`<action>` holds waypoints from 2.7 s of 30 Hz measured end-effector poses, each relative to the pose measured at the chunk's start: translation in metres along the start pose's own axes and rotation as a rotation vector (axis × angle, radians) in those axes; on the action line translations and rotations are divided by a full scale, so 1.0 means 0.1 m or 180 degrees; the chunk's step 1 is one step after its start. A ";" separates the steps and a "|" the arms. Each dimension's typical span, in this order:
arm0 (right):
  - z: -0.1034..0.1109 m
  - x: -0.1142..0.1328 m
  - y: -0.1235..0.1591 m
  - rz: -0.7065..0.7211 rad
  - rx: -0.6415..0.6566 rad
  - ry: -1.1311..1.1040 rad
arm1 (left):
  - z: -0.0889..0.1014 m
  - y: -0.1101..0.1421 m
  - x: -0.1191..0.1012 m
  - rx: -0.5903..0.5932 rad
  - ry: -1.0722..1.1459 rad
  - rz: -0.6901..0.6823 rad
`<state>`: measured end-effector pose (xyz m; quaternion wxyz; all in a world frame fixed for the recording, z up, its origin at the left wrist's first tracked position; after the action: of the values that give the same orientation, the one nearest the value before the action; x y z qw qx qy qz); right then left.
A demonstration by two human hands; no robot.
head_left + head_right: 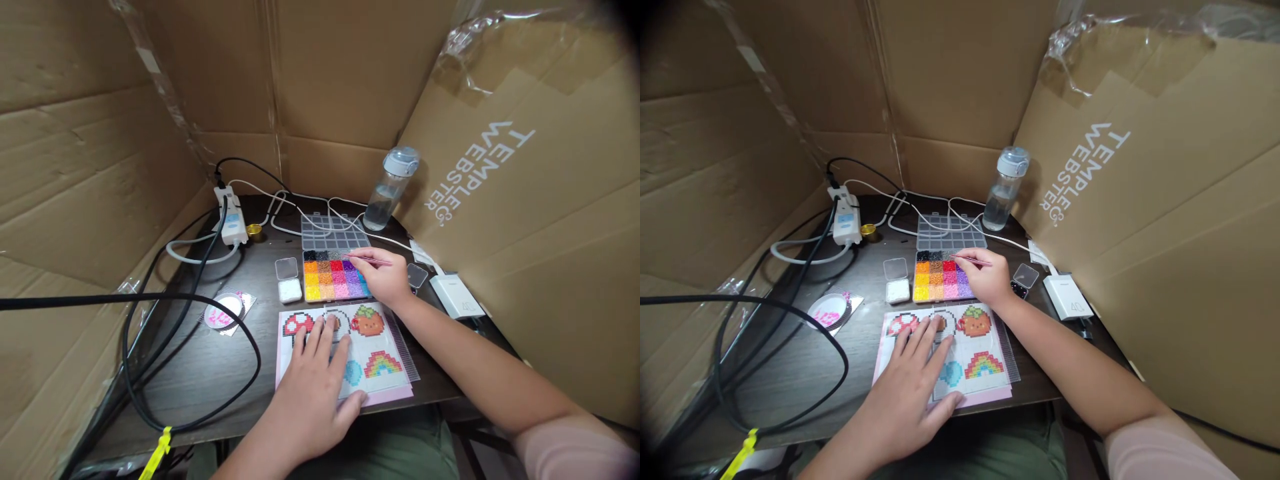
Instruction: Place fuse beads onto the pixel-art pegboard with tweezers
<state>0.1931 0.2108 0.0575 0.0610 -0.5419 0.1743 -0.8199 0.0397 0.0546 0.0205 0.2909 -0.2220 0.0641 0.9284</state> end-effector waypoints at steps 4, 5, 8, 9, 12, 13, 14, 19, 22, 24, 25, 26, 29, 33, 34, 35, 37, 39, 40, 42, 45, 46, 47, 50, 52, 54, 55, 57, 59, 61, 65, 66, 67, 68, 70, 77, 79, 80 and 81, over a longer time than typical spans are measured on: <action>0.20 -0.01 0.16 -0.0129 0.0152 0.0088 | 0.00 0.00 0.00 -0.0026 -0.0005 -0.0001; 0.24 -0.03 0.22 -0.0147 0.0231 0.0113 | 0.00 0.00 0.00 -0.0028 -0.0007 -0.0004; 0.31 -0.04 0.45 0.0020 0.0695 0.0128 | -0.01 0.00 -0.01 -0.0016 -0.0015 -0.0019; 0.31 -0.03 0.54 0.0148 0.0875 0.0108 | -0.01 0.00 -0.01 -0.0013 -0.0021 -0.0022; 0.33 -0.04 0.72 0.0397 0.1091 0.0001 | -0.02 0.00 -0.01 -0.0004 -0.0054 -0.0020; 0.33 -0.06 0.75 0.0397 0.1097 -0.0025 | -0.02 0.00 -0.01 -0.0002 -0.0065 -0.0013; 0.33 -0.08 0.77 0.0362 0.1101 -0.0044 | -0.02 -0.01 0.00 0.0001 -0.0074 -0.0006; 0.31 -0.15 0.75 0.0170 0.1150 -0.0135 | -0.02 -0.02 0.00 0.0022 -0.0075 0.0001; 0.32 -0.15 0.74 0.0141 0.1161 -0.0103 | -0.02 -0.02 0.00 0.0003 -0.0060 -0.0003; 0.33 -0.15 0.74 0.0128 0.1167 -0.0073 | -0.02 -0.03 -0.01 -0.0018 -0.0053 0.0000; 0.33 -0.15 0.74 0.0121 0.1168 -0.0066 | -0.01 -0.03 -0.01 -0.0024 -0.0052 0.0003; 0.33 -0.15 0.74 0.0109 0.1168 -0.0064 | -0.01 -0.03 -0.01 -0.0026 -0.0050 0.0001; 0.33 -0.16 0.74 0.0071 0.1176 -0.0071 | -0.02 -0.03 -0.02 -0.0010 -0.0048 -0.0006; 0.33 -0.15 0.74 0.0061 0.1213 -0.0047 | -0.01 -0.04 -0.02 -0.0002 -0.0064 0.0000; 0.32 -0.15 0.74 0.0062 0.1226 -0.0035 | -0.01 -0.04 -0.02 -0.0007 -0.0064 0.0002; 0.32 -0.15 0.74 0.0063 0.1238 -0.0025 | -0.01 -0.04 -0.02 -0.0016 -0.0063 0.0004; 0.32 -0.15 0.74 0.0063 0.1249 -0.0018 | -0.01 -0.04 -0.02 -0.0028 -0.0058 -0.0002; 0.31 -0.16 0.74 0.0046 0.1241 -0.0036 | -0.01 -0.04 -0.02 -0.0036 -0.0052 -0.0004; 0.32 -0.17 0.74 0.0029 0.1228 -0.0048 | -0.01 -0.04 -0.02 -0.0036 -0.0047 -0.0007; 0.32 -0.19 0.74 -0.0024 0.1190 -0.0071 | -0.02 -0.04 -0.02 -0.0035 -0.0037 -0.0009; 0.34 -0.22 0.74 -0.0114 0.1131 -0.0127 | -0.02 -0.02 -0.01 -0.0044 -0.0044 -0.0011; 0.35 -0.22 0.73 -0.0138 0.1081 -0.0143 | -0.02 -0.02 -0.01 -0.0047 -0.0049 -0.0015; 0.36 -0.22 0.71 -0.0155 0.1002 -0.0153 | -0.02 -0.01 0.00 -0.0051 -0.0053 -0.0014; 0.42 -0.16 0.60 -0.0155 0.0568 -0.0087 | -0.02 0.00 0.01 -0.0043 -0.0047 -0.0019; 0.45 -0.08 0.50 -0.0109 0.0231 -0.0026 | -0.03 0.00 0.01 -0.0032 -0.0040 -0.0022; 0.43 0.00 0.41 -0.0054 -0.0029 -0.0013 | -0.03 0.00 0.01 -0.0028 -0.0029 -0.0015; 0.40 0.03 0.37 -0.0034 -0.0119 -0.0027 | -0.03 0.00 0.01 -0.0023 -0.0021 -0.0012; 0.33 0.06 0.28 -0.0012 -0.0256 -0.0058 | -0.02 0.00 0.01 -0.0014 0.0000 -0.0009; 0.23 0.06 0.20 -0.0002 -0.0368 -0.0062 | -0.01 -0.01 0.01 0.0003 0.0026 -0.0003; 0.12 0.03 0.12 0.0007 -0.0395 -0.0037 | -0.01 -0.01 0.01 0.0020 0.0046 0.0019; -0.04 -0.01 0.03 -0.0008 -0.0240 0.0049 | -0.01 -0.01 0.02 0.0048 0.0066 0.0035; -0.03 -0.01 0.03 -0.0018 -0.0226 0.0055 | -0.01 -0.01 0.02 0.0054 0.0065 0.0035; 0.00 0.00 0.03 -0.0030 -0.0222 0.0055 | -0.02 -0.01 0.02 0.0060 0.0061 0.0035; 0.05 0.00 0.05 -0.0047 -0.0214 0.0056 | -0.02 0.00 0.02 0.0070 0.0055 0.0034; 0.16 0.01 0.12 -0.0099 -0.0153 0.0076 | -0.03 0.00 0.01 0.0087 0.0039 0.0034; 0.36 -0.02 0.61 0.0176 0.1198 -0.0009 | -0.03 -0.02 0.01 0.0026 -0.0028 -0.0006; 0.40 -0.09 0.72 0.0198 0.1281 -0.0078 | -0.03 -0.02 0.01 -0.0013 -0.0050 -0.0028; 0.41 -0.13 0.75 0.0175 0.1280 -0.0098 | -0.03 -0.02 0.01 -0.0036 -0.0062 -0.0033; 0.40 -0.16 0.77 0.0146 0.1282 -0.0111 | -0.03 -0.02 0.00 -0.0057 -0.0075 -0.0040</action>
<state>0.2296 0.1347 0.0304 0.1898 -0.5289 0.0181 -0.8270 0.0416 0.0558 0.0181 0.2955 -0.2140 0.0510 0.9297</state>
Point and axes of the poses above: each hand's wrist, its own y-axis away from the middle knuckle, its own z-axis out of the back of the hand, x = y × z, the point moved 7 cm from there along -y, towards the middle knuckle, and after that the axes turned 9 degrees about y, right-handed, at the moved point
